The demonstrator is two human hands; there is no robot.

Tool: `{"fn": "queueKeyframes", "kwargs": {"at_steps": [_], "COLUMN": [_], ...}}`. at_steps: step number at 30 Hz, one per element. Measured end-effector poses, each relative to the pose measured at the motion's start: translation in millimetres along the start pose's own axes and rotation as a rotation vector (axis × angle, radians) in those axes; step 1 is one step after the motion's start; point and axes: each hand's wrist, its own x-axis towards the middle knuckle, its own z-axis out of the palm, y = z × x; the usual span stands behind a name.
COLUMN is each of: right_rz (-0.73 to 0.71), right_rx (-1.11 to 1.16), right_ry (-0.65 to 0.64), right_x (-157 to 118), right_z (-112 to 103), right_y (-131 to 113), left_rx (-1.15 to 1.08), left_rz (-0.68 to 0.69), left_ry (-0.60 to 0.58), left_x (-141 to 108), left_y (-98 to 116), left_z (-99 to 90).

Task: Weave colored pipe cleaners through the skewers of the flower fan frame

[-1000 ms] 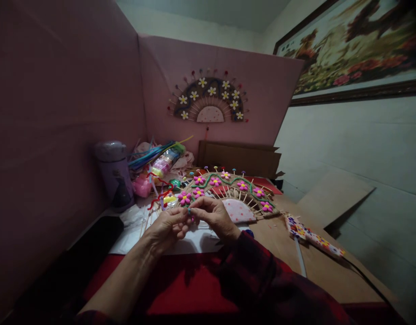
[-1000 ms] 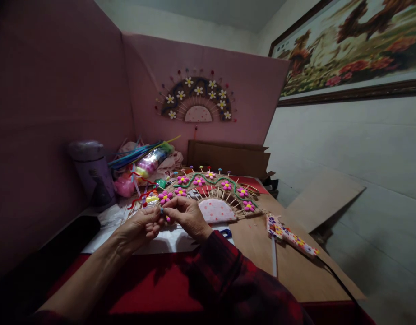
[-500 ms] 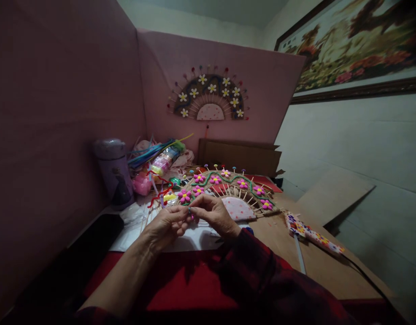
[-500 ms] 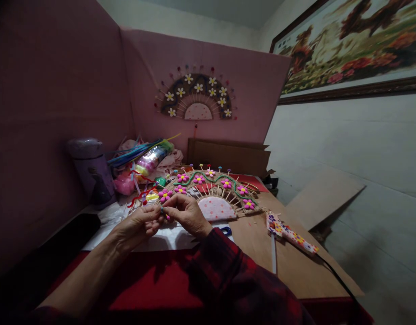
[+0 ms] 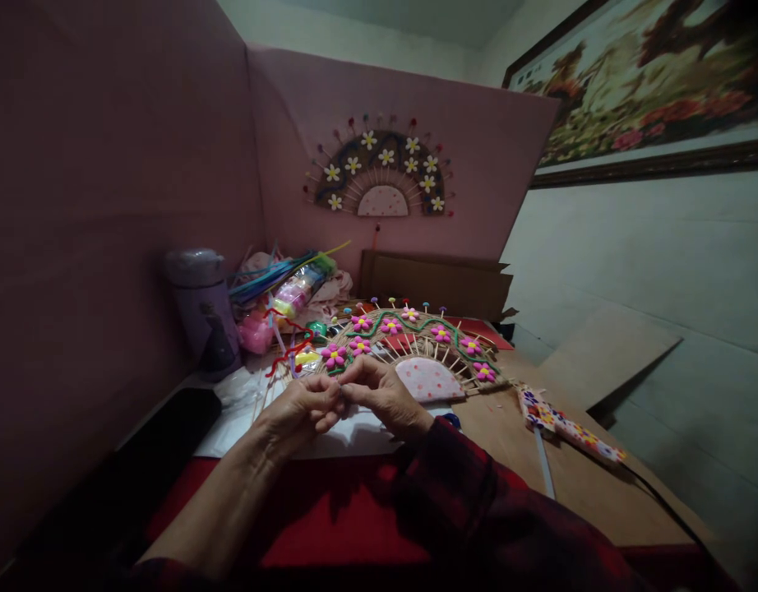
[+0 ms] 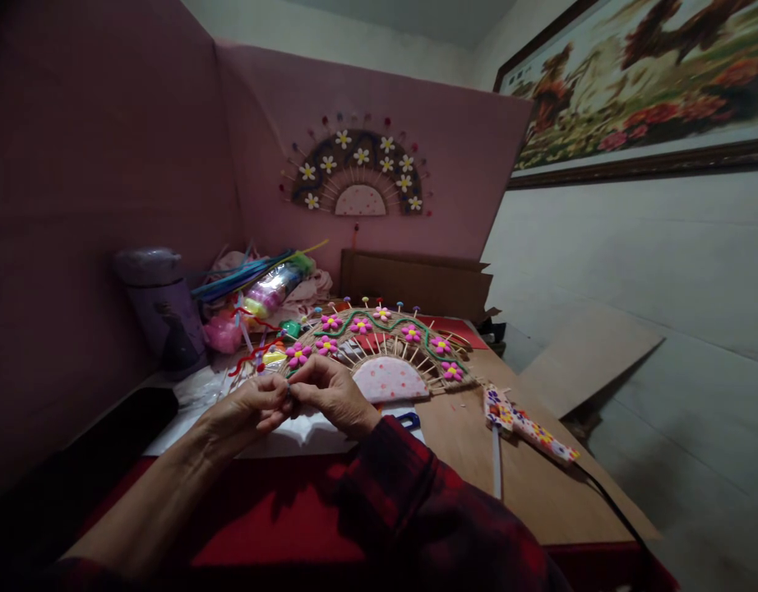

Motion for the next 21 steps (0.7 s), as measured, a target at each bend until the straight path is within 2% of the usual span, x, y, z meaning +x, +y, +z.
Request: {"fn": "queueKeyframes", "kwargs": {"at_steps": [4,9,11,13,14,16,18,19,21], "right_rz": [0.007,0.052,0.029,-0.023,-0.053,-0.179,-0.302,-0.297,-0.125], "right_rx": [-0.005,0.043,0.033,-0.025,-0.079,-0.320,-0.708,-0.906,-1.252], "right_ry": [0.025,0.153,0.279,0.438,0.471,0.549,0.684,0.745,0.781], "right_x": [1,5,-1,-15,-25,-49,-75,-88,-118], "right_z": [-2,3,9,11,9,-6,-34,-53,-93], "right_y": [3,2,-17,-50,-69,-109,-140,-150,-156], "left_rx": [-0.009,-0.106,-0.130,-0.138,-0.139,-0.140,-0.131,-0.130,-0.124], "left_rz": [-0.016,-0.010,-0.020,-0.024,-0.018,0.004,0.008,0.006,0.007], "left_ry": [0.008,0.055,0.066,0.062,0.056,0.038,0.018,0.016,0.044], "left_x": [1,0,-1,-2,-2,-3,-3,-3,-4], "left_y": [0,2,3,4,5,6,7,8,9], "left_z": [-1.0,2.0,2.6,2.7,2.8,3.6,5.8,7.6,11.5]}}
